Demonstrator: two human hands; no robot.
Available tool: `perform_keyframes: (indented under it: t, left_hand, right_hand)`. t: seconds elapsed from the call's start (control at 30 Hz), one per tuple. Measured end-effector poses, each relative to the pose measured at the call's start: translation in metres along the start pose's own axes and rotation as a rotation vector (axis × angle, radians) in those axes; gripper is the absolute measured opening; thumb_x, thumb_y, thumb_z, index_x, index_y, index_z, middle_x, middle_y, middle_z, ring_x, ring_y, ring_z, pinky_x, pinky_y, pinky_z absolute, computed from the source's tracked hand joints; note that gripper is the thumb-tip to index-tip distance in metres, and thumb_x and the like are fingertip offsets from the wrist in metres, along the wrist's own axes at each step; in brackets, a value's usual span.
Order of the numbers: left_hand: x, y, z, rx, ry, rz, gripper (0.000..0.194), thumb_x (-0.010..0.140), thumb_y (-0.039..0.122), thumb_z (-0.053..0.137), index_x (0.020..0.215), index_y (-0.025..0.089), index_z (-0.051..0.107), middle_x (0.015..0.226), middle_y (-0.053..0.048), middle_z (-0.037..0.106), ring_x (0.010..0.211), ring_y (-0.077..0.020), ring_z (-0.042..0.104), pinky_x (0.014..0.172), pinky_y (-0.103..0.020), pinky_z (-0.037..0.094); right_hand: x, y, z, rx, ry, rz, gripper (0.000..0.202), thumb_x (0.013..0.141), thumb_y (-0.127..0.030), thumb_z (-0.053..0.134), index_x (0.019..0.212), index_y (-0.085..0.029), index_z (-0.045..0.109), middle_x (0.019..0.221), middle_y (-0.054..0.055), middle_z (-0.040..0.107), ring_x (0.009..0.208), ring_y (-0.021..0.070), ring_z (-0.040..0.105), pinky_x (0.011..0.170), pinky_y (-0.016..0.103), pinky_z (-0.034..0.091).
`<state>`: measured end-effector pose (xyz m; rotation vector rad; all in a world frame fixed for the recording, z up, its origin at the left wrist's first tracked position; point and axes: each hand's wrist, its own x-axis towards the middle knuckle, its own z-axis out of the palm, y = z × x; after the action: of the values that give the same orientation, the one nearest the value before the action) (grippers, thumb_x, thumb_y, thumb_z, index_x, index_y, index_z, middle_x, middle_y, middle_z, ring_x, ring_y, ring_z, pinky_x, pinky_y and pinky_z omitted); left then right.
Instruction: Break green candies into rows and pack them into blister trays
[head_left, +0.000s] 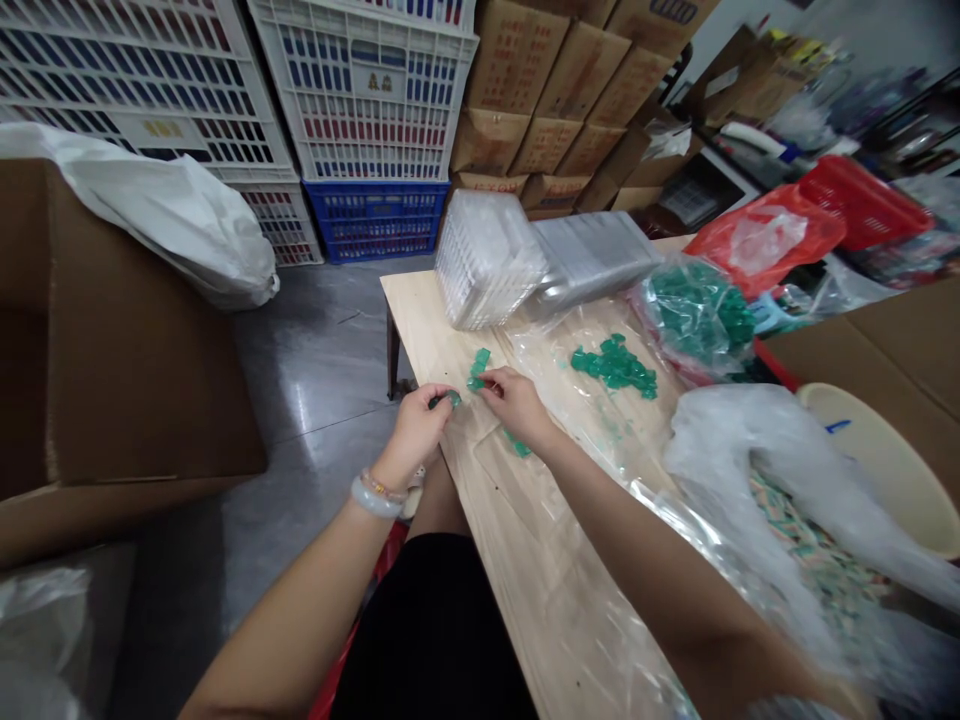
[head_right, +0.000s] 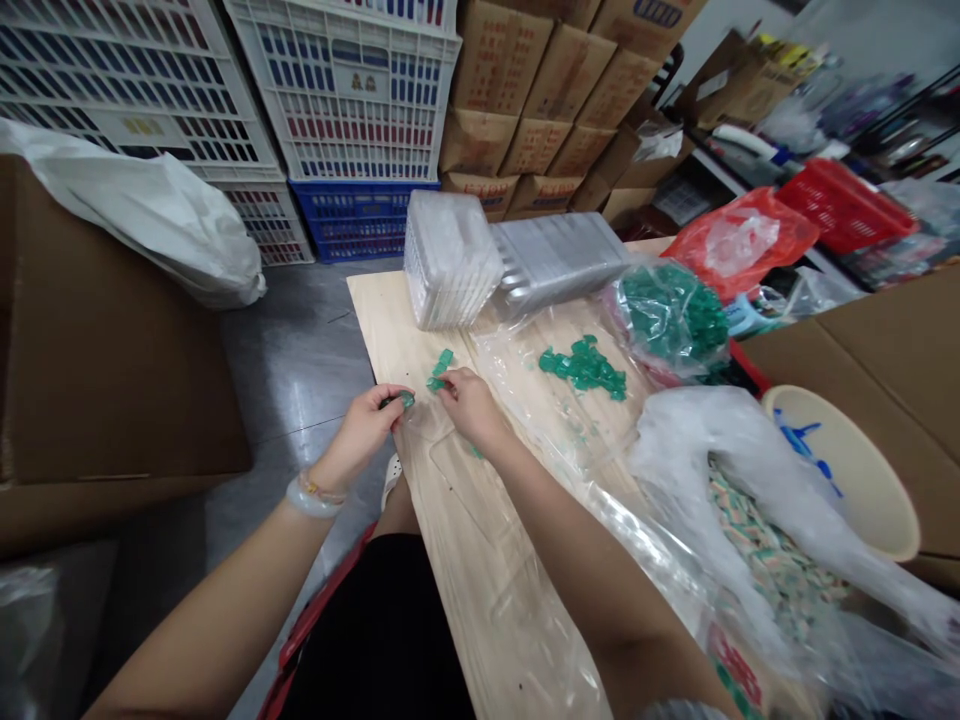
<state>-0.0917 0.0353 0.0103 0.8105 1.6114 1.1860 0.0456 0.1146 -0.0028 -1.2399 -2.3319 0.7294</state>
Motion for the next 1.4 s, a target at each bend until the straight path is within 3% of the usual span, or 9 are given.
perform_keyframes:
  t: [0.23, 0.4, 0.5, 0.83, 1.0, 1.17, 1.23, 1.3, 1.4]
  left_hand:
    - [0.003, -0.003, 0.000, 0.057, -0.033, 0.044, 0.017, 0.066, 0.020, 0.052, 0.076, 0.014, 0.064, 0.050, 0.003, 0.050, 0.047, -0.0090, 0.041, 0.050, -0.021, 0.033]
    - [0.003, -0.003, -0.001, 0.062, -0.083, 0.061, 0.017, 0.065, 0.017, 0.052, 0.074, 0.016, 0.067, 0.056, 0.000, 0.056, 0.053, -0.0111, 0.046, 0.053, -0.022, 0.035]
    - [0.003, -0.001, -0.002, 0.080, -0.095, 0.060, 0.017, 0.064, 0.015, 0.052, 0.073, 0.017, 0.068, 0.055, 0.000, 0.057, 0.053, -0.0117, 0.047, 0.053, -0.022, 0.036]
    - [0.005, -0.002, -0.003, 0.116, -0.119, 0.051, 0.017, 0.064, 0.015, 0.053, 0.074, 0.015, 0.067, 0.053, 0.001, 0.055, 0.050, -0.0102, 0.044, 0.051, -0.022, 0.034]
    - [0.007, -0.004, 0.000, 0.119, -0.121, 0.048, 0.019, 0.064, 0.014, 0.050, 0.075, 0.014, 0.066, 0.053, 0.002, 0.054, 0.047, -0.0084, 0.041, 0.050, -0.021, 0.033]
    - [0.005, -0.001, 0.004, 0.083, -0.091, 0.023, 0.018, 0.064, 0.017, 0.053, 0.077, 0.013, 0.065, 0.049, 0.003, 0.049, 0.045, -0.0072, 0.038, 0.046, -0.021, 0.030]
    - [0.002, 0.004, 0.004, -0.021, -0.068, -0.011, 0.018, 0.063, 0.019, 0.055, 0.078, 0.012, 0.063, 0.049, 0.004, 0.048, 0.044, -0.0063, 0.038, 0.045, -0.020, 0.029]
    - [-0.002, 0.011, 0.004, -0.178, -0.060, -0.051, 0.020, 0.060, 0.021, 0.059, 0.079, 0.013, 0.060, 0.052, 0.004, 0.049, 0.044, -0.0052, 0.038, 0.044, -0.019, 0.028]
    - [-0.008, 0.019, 0.009, -0.373, -0.081, -0.117, 0.023, 0.055, 0.022, 0.065, 0.074, 0.015, 0.054, 0.055, 0.005, 0.050, 0.045, -0.0045, 0.041, 0.044, -0.018, 0.028]
  right_hand:
    - [0.003, -0.014, -0.001, -0.177, -0.056, -0.092, 0.026, 0.081, -0.016, 0.042, 0.102, -0.017, 0.058, 0.098, 0.008, 0.057, 0.088, 0.0160, 0.054, 0.077, 0.027, 0.042]
    - [0.009, -0.021, -0.001, -0.357, -0.142, -0.074, 0.027, 0.084, -0.020, 0.040, 0.107, -0.021, 0.056, 0.100, 0.007, 0.056, 0.089, 0.0179, 0.052, 0.071, 0.027, 0.041]
    - [0.010, -0.021, -0.004, -0.499, -0.197, -0.176, 0.028, 0.085, -0.023, 0.040, 0.109, -0.021, 0.054, 0.101, 0.010, 0.054, 0.089, 0.0212, 0.050, 0.065, 0.029, 0.040]
    - [0.028, -0.021, -0.007, -0.496, -0.386, -0.378, 0.018, 0.083, -0.016, 0.043, 0.083, -0.012, 0.061, 0.094, 0.010, 0.053, 0.086, 0.0180, 0.050, 0.073, 0.028, 0.040]
    - [0.012, -0.009, -0.002, -0.321, -0.189, -0.222, 0.021, 0.083, -0.017, 0.043, 0.099, -0.011, 0.056, 0.094, 0.010, 0.056, 0.090, 0.0164, 0.051, 0.080, 0.027, 0.040]
    - [-0.001, -0.009, 0.003, -0.286, -0.070, -0.094, 0.018, 0.081, -0.016, 0.044, 0.090, -0.012, 0.059, 0.090, 0.011, 0.058, 0.090, 0.0200, 0.052, 0.081, 0.031, 0.041]
    - [-0.005, -0.014, -0.004, -0.231, -0.034, -0.068, 0.021, 0.079, -0.013, 0.045, 0.096, -0.012, 0.058, 0.094, 0.012, 0.057, 0.090, 0.0206, 0.052, 0.079, 0.032, 0.043]
    - [-0.012, -0.020, -0.016, -0.141, 0.092, -0.057, 0.029, 0.079, -0.013, 0.044, 0.107, -0.012, 0.054, 0.101, 0.013, 0.054, 0.092, 0.0204, 0.052, 0.080, 0.033, 0.043]
    - [-0.028, -0.028, -0.032, 0.118, 0.193, -0.130, 0.031, 0.081, -0.017, 0.044, 0.111, -0.017, 0.052, 0.100, 0.010, 0.054, 0.088, 0.0170, 0.054, 0.079, 0.032, 0.045]
